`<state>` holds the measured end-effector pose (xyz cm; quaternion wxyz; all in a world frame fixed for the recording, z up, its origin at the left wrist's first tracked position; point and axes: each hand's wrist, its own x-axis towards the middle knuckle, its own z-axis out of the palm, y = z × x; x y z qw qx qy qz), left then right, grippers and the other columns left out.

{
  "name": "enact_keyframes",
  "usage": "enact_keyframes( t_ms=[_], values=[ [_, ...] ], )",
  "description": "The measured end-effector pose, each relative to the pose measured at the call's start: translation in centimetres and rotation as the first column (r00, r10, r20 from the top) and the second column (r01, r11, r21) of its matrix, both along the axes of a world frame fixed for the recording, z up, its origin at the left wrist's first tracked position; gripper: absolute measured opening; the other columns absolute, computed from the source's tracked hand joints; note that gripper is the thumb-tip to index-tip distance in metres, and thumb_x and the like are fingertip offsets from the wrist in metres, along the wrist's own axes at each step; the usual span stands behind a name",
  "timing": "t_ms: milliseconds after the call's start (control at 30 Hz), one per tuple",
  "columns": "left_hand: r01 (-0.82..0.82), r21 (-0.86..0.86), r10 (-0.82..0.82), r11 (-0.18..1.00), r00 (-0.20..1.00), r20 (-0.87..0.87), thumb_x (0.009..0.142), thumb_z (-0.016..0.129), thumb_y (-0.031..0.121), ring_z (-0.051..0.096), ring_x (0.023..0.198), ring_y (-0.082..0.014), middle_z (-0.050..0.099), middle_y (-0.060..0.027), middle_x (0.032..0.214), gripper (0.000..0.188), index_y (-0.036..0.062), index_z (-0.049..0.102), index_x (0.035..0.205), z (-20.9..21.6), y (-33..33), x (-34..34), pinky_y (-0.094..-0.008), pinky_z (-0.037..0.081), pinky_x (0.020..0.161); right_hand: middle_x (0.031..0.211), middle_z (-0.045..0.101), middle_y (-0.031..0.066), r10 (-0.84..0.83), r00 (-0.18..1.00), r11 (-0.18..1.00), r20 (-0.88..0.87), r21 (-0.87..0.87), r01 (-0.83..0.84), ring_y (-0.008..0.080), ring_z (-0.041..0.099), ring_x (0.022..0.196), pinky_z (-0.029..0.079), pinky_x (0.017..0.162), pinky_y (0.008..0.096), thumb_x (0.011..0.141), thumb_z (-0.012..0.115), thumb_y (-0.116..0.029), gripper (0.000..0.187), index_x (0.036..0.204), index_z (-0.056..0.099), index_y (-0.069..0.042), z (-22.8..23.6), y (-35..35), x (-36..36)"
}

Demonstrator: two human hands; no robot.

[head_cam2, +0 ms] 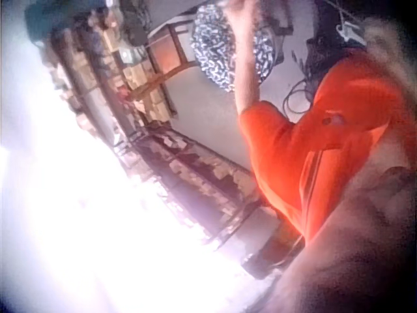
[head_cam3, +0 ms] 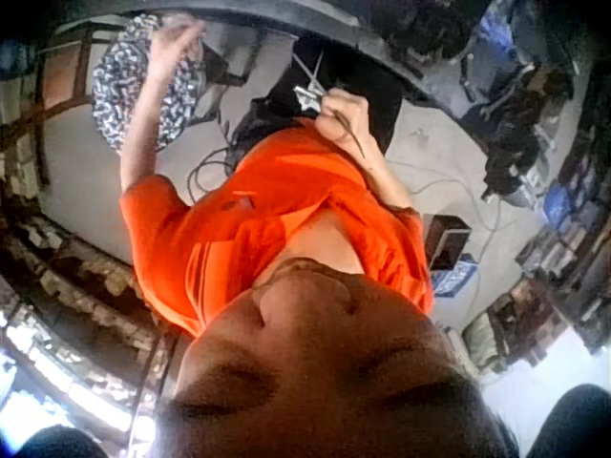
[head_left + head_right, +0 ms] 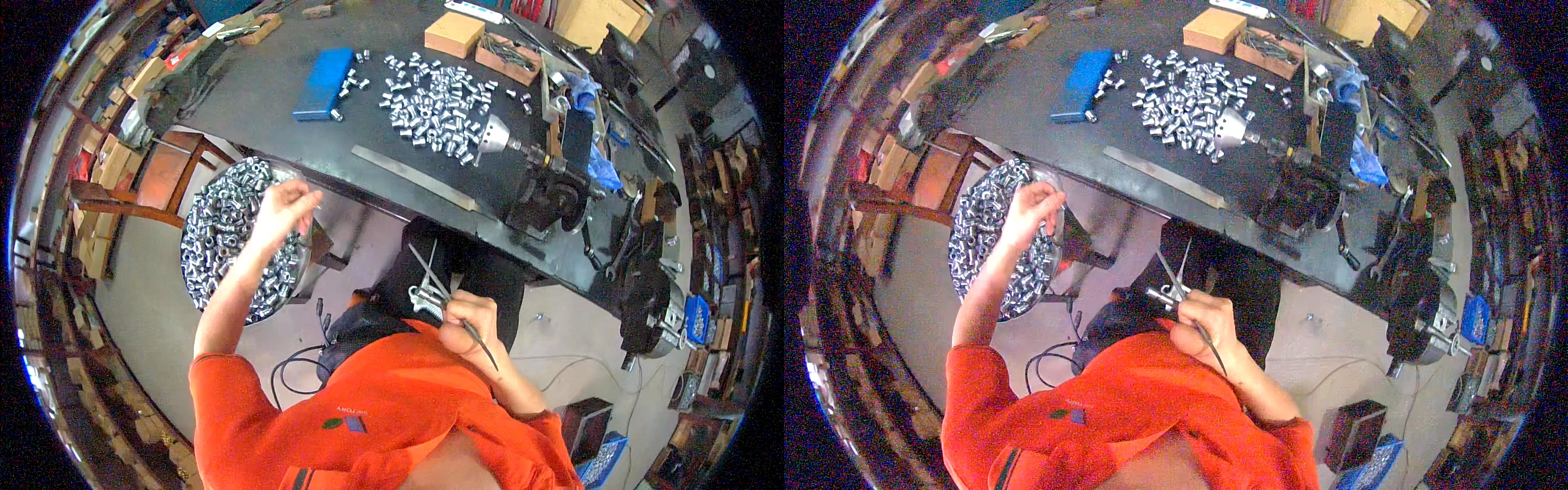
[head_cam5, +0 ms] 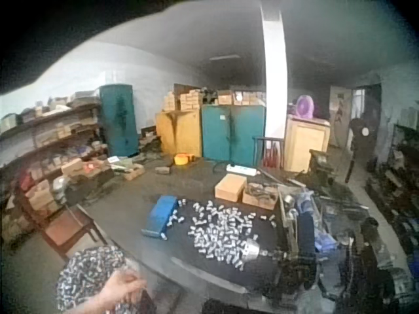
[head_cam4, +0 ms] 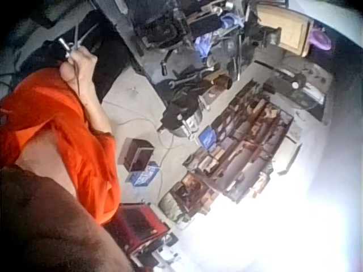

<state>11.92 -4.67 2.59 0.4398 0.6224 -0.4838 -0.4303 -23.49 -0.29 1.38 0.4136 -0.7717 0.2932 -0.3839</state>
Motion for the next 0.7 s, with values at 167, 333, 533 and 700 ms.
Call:
enact_keyframes(
  t_ms=[167, 333, 533, 700],
  values=[
    [0.131, 0.124, -0.032, 0.984, 0.803, -0.595, 0.085, 0.064, 0.015, 0.044, 0.042, -0.0085, 0.050, 0.0006, 0.058, 0.014, 0.0070, 0.052, 0.083, -1.0, 1.8, -6.6, -0.0225, 0.031, 0.038, 0.058, 0.037, 0.0089, 0.030, 1.000, 0.998, 0.008, -0.048, -0.030, 0.0260, 0.041, 0.047, 0.030, 0.043, 0.0353, 0.062, 0.063, -0.008, 0.024, 0.060, 0.039, -0.005, 0.4, -0.2, 0.2],
    [0.328, 0.154, -0.114, 0.932, 0.669, -0.735, 0.084, 0.058, 0.019, 0.057, 0.051, -0.0213, 0.059, -0.0096, 0.066, 0.027, -0.0004, 0.053, 0.103, -1.0, 2.7, -10.2, -0.0310, 0.046, 0.049, 0.058, 0.040, 0.0100, 0.012, 1.000, 1.000, -0.012, -0.005, -0.012, 0.0287, 0.044, 0.048, 0.032, 0.043, 0.0366, 0.059, 0.064, -0.005, 0.023, 0.060, 0.040, -0.005, 1.1, -0.5, 0.2],
    [0.389, 0.194, -0.088, 0.901, 0.601, -0.794, 0.090, 0.049, 0.024, 0.062, 0.053, -0.0274, 0.062, -0.0160, 0.066, 0.032, -0.0050, 0.055, 0.102, -1.6, 3.4, -11.5, -0.0367, 0.053, 0.052, 0.057, 0.041, 0.0117, -0.006, 0.999, 1.000, -0.032, 0.029, 0.007, 0.0316, 0.046, 0.048, 0.034, 0.044, 0.0383, 0.058, 0.063, -0.004, 0.022, 0.060, 0.041, -0.005, 0.3, -1.1, 0.4],
    [0.431, 0.147, -0.161, 0.890, 0.600, -0.784, 0.093, 0.051, 0.029, 0.065, 0.060, -0.0288, 0.063, -0.0195, 0.073, 0.036, -0.0064, 0.058, 0.099, -2.9, 3.5, -10.9, -0.0360, 0.054, 0.058, 0.058, 0.043, 0.0123, -0.021, 0.999, 0.999, -0.043, 0.026, 0.022, 0.0330, 0.047, 0.049, 0.035, 0.044, 0.0392, 0.058, 0.064, -0.005, 0.022, 0.060, 0.042, -0.006, 0.0, -1.4, 0.7]
  ],
)
